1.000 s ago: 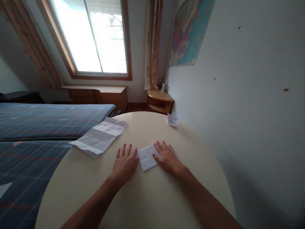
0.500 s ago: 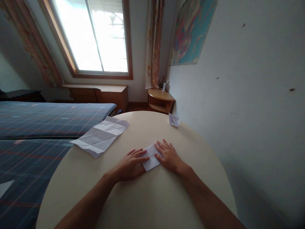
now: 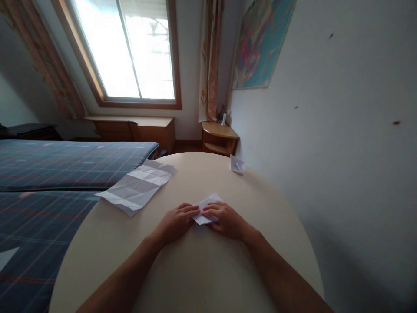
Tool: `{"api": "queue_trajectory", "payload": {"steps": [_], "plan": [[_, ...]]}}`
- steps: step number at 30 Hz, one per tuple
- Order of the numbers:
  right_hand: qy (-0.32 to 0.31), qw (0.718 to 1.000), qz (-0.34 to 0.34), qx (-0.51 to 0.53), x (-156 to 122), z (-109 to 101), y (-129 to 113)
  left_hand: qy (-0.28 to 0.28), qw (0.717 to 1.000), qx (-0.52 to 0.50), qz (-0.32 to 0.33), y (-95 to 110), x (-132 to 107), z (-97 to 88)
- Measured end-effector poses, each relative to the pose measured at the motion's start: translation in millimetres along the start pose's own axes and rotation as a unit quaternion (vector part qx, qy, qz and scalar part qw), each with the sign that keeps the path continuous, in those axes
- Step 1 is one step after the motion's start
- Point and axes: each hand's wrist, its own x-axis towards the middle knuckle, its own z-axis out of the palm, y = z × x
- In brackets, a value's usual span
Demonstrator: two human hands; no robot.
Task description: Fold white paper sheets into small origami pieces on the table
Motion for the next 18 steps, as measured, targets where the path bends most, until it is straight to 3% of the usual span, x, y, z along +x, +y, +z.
{"api": "queue_trajectory", "payload": {"steps": [6,13,15,18], "plan": [[0.04,0.999,0.035,0.003,1,-4,2,0.044,0.998,0.014,-0.035,-1,1,1.1],[0.203,0.974,0.052,-0.081,0,-12,-3,0.07,0.986,0.003,-0.154,6,3,1.8],[0.202,0.975,0.057,-0.074,-1,-10,-6,0.076,0.977,-0.011,-0.197,6,5,3.5],[0.141,0.988,0.038,-0.045,1,-4,-10,0.105,0.962,-0.035,-0.248,4,6,6.9]]}}
